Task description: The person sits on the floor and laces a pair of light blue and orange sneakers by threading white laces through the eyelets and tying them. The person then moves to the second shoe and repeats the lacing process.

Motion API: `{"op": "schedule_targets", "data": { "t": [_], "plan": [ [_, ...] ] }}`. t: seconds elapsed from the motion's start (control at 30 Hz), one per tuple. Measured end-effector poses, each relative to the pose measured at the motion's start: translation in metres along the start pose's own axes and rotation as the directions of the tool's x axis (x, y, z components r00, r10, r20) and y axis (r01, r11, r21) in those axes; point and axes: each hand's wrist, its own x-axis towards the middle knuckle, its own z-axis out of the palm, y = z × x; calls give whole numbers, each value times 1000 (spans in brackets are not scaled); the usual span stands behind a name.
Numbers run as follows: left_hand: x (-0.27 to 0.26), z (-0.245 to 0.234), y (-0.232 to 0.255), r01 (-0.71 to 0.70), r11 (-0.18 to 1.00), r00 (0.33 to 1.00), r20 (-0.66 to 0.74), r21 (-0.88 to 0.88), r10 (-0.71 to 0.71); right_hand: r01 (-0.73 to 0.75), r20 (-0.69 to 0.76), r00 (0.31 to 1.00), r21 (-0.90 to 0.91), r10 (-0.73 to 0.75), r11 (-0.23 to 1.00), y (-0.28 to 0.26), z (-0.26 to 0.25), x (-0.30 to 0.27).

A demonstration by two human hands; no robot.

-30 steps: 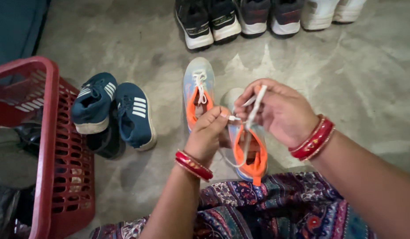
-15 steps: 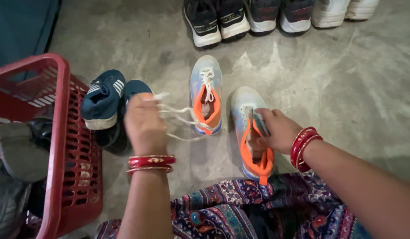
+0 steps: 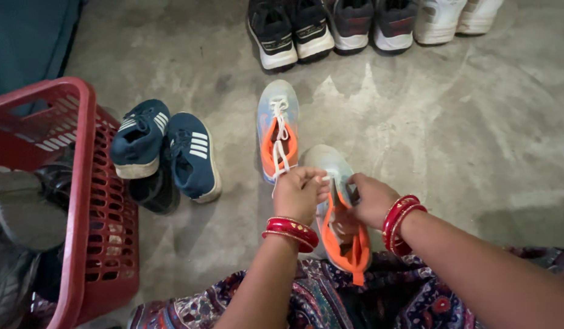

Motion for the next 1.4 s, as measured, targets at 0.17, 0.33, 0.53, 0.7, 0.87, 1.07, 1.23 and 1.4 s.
{"op": "schedule_targets", "data": {
  "t": [0.17, 0.33, 0.53, 0.7, 0.87, 1.07, 1.23, 1.4],
  "plan": [
    [7, -5, -13, 48, 998, 998, -34, 51, -46, 89, -108, 990, -75, -96, 993, -5, 1, 4],
    [5, 8, -11, 21, 995, 998, -66, 102, -14, 121, -247, 958, -105, -144, 987, -18, 6, 11],
    [-2, 19, -4, -123, 776, 967, -101, 619, 234, 68, -88, 994, 104, -59, 992, 5, -9, 30],
    [-8, 26, 0, -53, 723, 967, -144, 689, 208, 4, 114, 991, 491, -69, 871, 29, -10, 50],
    [-5, 23, -4, -116, 659, 934, -144, 744, 327, -46, 139, 990, 478, -24, 877, 38, -9, 55],
    [-2, 22, -14, -152, 637, 914, -138, 755, 382, -134, 207, 978, 583, 14, 802, 38, -10, 54],
    [-2, 23, -17, -172, 626, 912, -117, 760, 393, -179, 212, 976, 643, 52, 744, 36, -11, 51],
    [0, 23, -21, -130, 692, 930, -156, 710, 334, -151, 174, 983, 576, 61, 803, 34, -10, 50]
  ]
}}
